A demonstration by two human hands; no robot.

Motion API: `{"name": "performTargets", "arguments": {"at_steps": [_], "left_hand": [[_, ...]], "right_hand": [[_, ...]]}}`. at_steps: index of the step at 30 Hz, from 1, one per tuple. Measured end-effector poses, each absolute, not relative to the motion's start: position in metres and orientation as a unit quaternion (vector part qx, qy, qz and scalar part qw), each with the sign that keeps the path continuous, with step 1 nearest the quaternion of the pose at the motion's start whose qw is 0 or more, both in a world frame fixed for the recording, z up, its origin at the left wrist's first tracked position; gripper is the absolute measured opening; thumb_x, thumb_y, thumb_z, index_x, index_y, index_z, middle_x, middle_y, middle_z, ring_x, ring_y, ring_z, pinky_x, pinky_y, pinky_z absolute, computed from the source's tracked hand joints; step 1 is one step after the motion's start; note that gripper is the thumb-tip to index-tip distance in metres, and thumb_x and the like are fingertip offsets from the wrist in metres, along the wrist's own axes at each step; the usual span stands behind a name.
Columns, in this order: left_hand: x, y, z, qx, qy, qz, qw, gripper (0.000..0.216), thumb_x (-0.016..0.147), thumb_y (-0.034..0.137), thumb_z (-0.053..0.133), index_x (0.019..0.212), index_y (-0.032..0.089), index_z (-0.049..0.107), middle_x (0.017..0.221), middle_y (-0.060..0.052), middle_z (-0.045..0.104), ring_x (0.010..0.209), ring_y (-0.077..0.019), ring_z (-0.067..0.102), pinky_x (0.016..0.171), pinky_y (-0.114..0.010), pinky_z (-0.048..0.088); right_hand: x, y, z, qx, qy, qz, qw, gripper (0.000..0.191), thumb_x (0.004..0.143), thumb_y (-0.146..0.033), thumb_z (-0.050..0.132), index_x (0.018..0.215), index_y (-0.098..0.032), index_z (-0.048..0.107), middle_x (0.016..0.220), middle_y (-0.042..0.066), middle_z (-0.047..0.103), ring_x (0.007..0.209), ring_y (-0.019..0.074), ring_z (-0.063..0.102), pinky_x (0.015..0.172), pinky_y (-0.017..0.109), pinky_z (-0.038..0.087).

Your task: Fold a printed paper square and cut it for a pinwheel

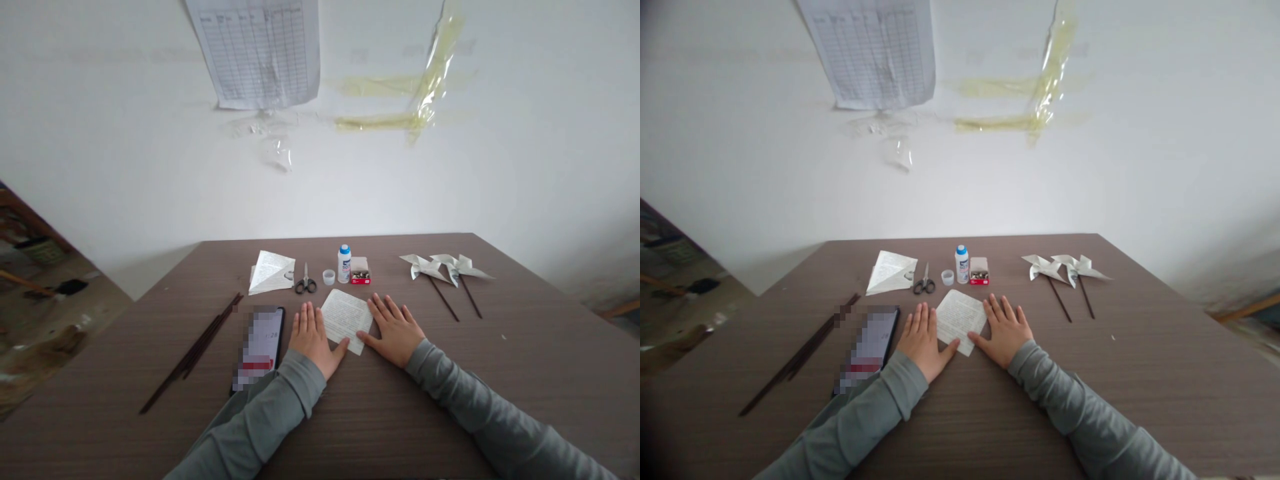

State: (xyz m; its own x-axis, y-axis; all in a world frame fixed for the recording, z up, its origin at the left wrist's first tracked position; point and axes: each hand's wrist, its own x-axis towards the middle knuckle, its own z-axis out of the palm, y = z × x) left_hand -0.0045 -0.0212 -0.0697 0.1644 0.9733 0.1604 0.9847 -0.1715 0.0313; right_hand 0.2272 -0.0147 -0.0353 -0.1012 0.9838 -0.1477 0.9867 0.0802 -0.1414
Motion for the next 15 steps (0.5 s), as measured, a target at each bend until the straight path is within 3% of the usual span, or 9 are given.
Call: {"name": "performTargets", "arguments": {"at_steps": [4, 8, 12, 15], "left_hand": [[-0.001, -0.019, -0.075, -0.749, -0.657, -0.077, 0.039, 0.097, 0.115, 0.06, 0.073, 0.183, -0.009, 0.069, 0.195, -0.043, 0.06, 0.19, -0.0571, 0.055, 0.154, -0.071, 0.051], [-0.004, -0.012, -0.08, -0.744, -0.659, -0.101, 0.044, 0.095, 0.112, 0.062, 0.078, 0.181, -0.004, 0.074, 0.192, -0.04, 0.066, 0.187, -0.0573, 0.059, 0.152, -0.072, 0.054], [-0.01, -0.009, -0.073, -0.768, -0.629, -0.114, 0.043, 0.079, 0.119, 0.047, 0.072, 0.184, 0.002, 0.073, 0.195, -0.035, 0.066, 0.184, -0.0535, 0.064, 0.15, -0.071, 0.056], [-0.009, -0.012, -0.064, -0.804, -0.582, -0.117, 0.028, 0.062, 0.125, 0.033, 0.064, 0.182, 0.014, 0.079, 0.195, -0.026, 0.069, 0.183, -0.0482, 0.066, 0.152, -0.064, 0.056]], "right_hand": [[0.228, -0.013, -0.041, 0.675, 0.732, -0.093, 0.007, 0.101, 0.125, -0.069, 0.064, 0.206, -0.013, 0.042, 0.215, 0.02, 0.03, 0.204, 0.0439, 0.027, 0.164, 0.069, 0.032], [0.232, -0.008, -0.052, 0.67, 0.739, -0.076, -0.006, 0.094, 0.127, -0.066, 0.06, 0.203, -0.01, 0.049, 0.213, 0.024, 0.034, 0.203, 0.0448, 0.032, 0.162, 0.07, 0.036], [0.234, -0.004, -0.062, 0.669, 0.741, -0.049, -0.033, 0.079, 0.13, -0.051, 0.057, 0.196, -0.007, 0.059, 0.209, 0.027, 0.045, 0.198, 0.0463, 0.043, 0.159, 0.069, 0.044], [0.234, -0.001, -0.068, 0.655, 0.752, -0.024, -0.074, 0.072, 0.127, -0.037, 0.061, 0.194, -0.009, 0.063, 0.208, 0.027, 0.049, 0.195, 0.0459, 0.048, 0.159, 0.067, 0.046]]}}
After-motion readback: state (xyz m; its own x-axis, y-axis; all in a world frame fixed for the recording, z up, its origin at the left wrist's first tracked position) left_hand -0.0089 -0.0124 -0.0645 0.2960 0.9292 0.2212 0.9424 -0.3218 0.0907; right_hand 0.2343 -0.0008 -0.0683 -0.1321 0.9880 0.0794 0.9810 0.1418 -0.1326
